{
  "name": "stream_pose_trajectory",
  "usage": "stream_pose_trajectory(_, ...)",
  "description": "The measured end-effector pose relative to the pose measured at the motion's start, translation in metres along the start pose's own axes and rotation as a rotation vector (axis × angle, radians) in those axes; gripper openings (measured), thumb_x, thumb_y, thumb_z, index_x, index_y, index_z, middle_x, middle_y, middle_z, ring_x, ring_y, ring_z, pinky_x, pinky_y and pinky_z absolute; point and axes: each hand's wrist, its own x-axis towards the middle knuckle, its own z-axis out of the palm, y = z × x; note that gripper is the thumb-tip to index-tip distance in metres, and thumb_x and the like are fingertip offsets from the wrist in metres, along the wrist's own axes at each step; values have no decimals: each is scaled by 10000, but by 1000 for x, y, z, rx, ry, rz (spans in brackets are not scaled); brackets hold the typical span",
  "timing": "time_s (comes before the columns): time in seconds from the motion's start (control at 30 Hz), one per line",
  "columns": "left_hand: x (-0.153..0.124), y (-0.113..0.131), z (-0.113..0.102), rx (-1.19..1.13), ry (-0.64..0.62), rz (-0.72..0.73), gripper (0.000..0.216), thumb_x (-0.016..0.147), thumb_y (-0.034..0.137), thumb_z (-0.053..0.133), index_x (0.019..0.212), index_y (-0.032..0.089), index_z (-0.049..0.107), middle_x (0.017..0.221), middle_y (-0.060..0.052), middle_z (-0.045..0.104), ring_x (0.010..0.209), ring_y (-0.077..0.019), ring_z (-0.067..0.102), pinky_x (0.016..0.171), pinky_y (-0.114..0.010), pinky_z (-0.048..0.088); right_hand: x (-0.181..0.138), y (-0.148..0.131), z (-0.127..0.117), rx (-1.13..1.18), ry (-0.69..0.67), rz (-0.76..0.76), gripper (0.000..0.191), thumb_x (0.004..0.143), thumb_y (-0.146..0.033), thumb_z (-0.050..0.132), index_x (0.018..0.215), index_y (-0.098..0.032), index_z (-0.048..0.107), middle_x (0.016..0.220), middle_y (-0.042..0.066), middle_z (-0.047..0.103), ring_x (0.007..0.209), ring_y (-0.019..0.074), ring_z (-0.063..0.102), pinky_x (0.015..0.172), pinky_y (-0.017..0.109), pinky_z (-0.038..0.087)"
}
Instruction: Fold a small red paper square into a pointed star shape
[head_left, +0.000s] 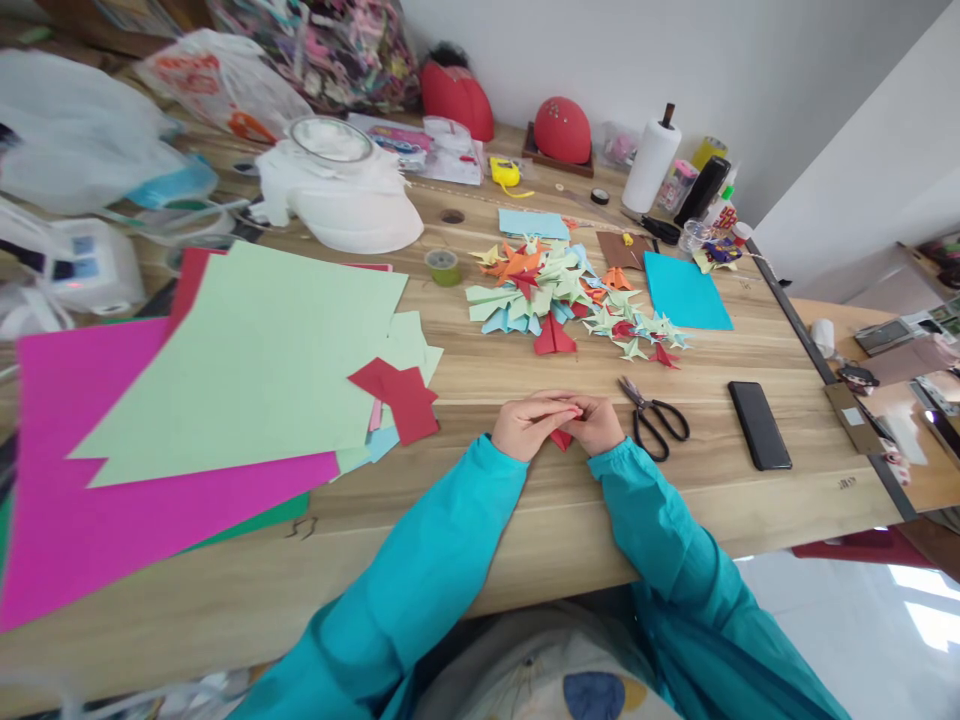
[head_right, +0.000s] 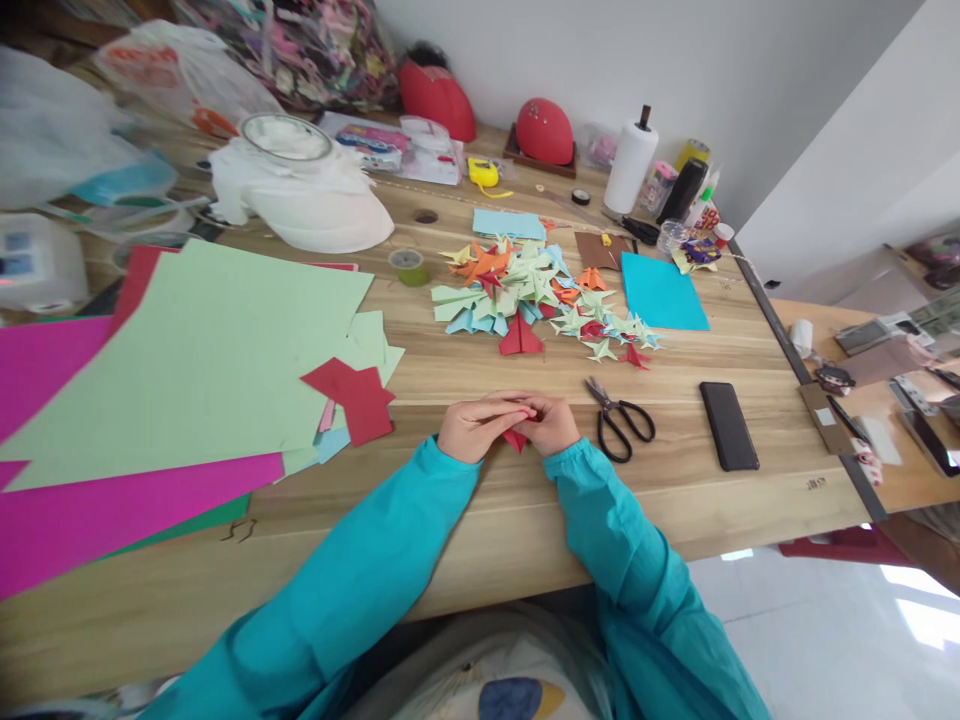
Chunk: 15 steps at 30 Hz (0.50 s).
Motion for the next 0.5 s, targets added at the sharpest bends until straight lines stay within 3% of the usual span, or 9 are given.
stream_pose_trajectory(0.5,2,4,-2,-2,-128,-5,237,801,283,479,888,198,683,972,-73,659,1011,-201,554,923,-362,424,1,-1,-2,92,1,17,220,529,-326,723,618,-142,642,591,-1,593,588,119,519,621,264,433)
